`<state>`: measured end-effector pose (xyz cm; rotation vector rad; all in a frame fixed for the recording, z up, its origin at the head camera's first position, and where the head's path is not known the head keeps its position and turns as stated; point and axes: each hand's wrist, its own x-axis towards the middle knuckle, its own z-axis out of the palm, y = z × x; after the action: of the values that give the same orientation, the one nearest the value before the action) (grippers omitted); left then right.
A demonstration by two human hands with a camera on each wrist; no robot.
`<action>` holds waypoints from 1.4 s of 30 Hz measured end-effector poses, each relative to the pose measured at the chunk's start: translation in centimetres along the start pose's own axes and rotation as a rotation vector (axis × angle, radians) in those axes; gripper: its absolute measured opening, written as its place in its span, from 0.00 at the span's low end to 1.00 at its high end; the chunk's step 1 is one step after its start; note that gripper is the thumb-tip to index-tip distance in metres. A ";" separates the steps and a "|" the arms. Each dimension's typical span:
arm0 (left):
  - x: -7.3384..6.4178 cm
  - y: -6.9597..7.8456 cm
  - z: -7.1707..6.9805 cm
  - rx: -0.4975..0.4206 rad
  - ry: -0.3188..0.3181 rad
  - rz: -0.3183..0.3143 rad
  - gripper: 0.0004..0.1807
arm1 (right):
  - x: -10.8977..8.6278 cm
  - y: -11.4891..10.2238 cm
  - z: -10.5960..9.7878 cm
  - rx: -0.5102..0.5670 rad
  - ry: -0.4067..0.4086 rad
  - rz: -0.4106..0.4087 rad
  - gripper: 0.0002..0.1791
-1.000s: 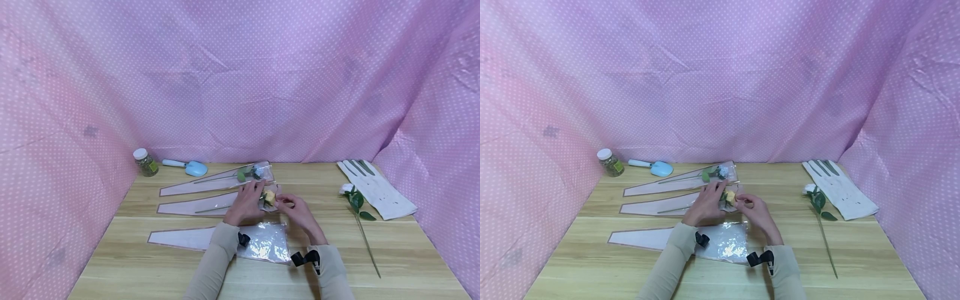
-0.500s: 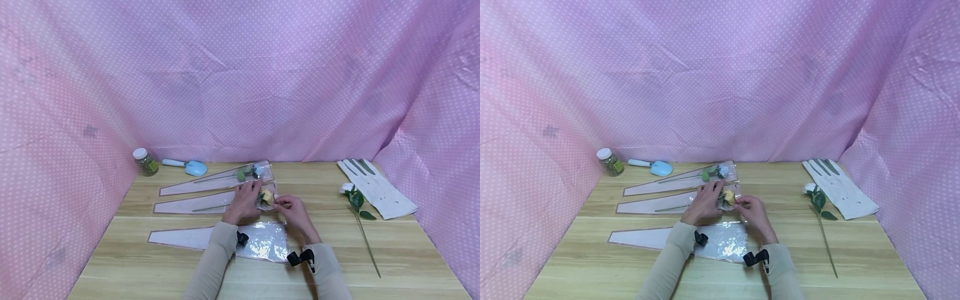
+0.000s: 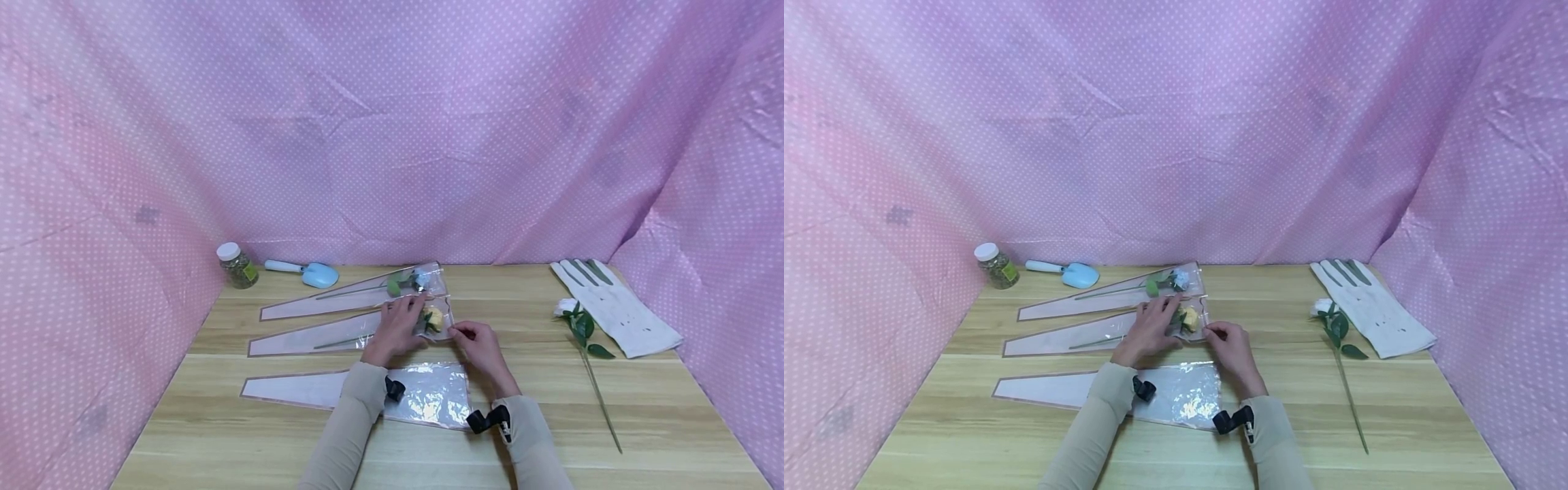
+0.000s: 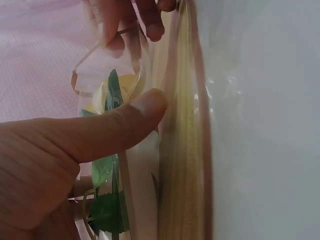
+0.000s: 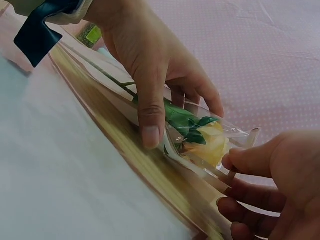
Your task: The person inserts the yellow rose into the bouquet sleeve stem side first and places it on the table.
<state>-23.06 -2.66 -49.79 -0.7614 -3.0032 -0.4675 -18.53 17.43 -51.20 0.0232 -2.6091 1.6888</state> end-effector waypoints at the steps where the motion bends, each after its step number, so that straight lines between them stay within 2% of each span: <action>1: 0.0 0.0 0.0 -0.002 0.001 0.001 0.60 | 0.0 0.0 0.0 -0.001 0.003 0.009 0.09; 9: -0.1 -0.5 -0.1 -0.033 -0.016 0.001 0.57 | 0.0 0.0 0.0 0.020 0.040 0.057 0.09; 19: -0.2 -0.8 -0.3 -0.065 -0.061 0.021 0.48 | 0.0 0.0 -0.1 0.099 0.023 0.107 0.10; 23: -0.2 -0.8 -0.3 -0.064 -0.071 0.020 0.49 | 0.3 -0.3 -0.1 0.072 0.036 0.119 0.12; 32: -0.4 -0.6 0.0 -0.046 -0.077 0.012 0.53 | 1.5 -1.7 -0.3 0.002 0.069 0.141 0.19; 37: -0.3 -0.6 0.0 -0.032 -0.068 0.016 0.52 | 2.7 -2.3 -0.2 -0.026 0.076 0.150 0.16; 42: -0.3 -0.6 -0.1 -0.037 -0.067 0.022 0.51 | 3.6 -2.5 0.0 0.053 0.116 0.198 0.11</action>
<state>-23.10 -3.38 -49.87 -0.8289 -3.0524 -0.5084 -22.01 16.46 -48.83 -0.3329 -2.5542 1.7581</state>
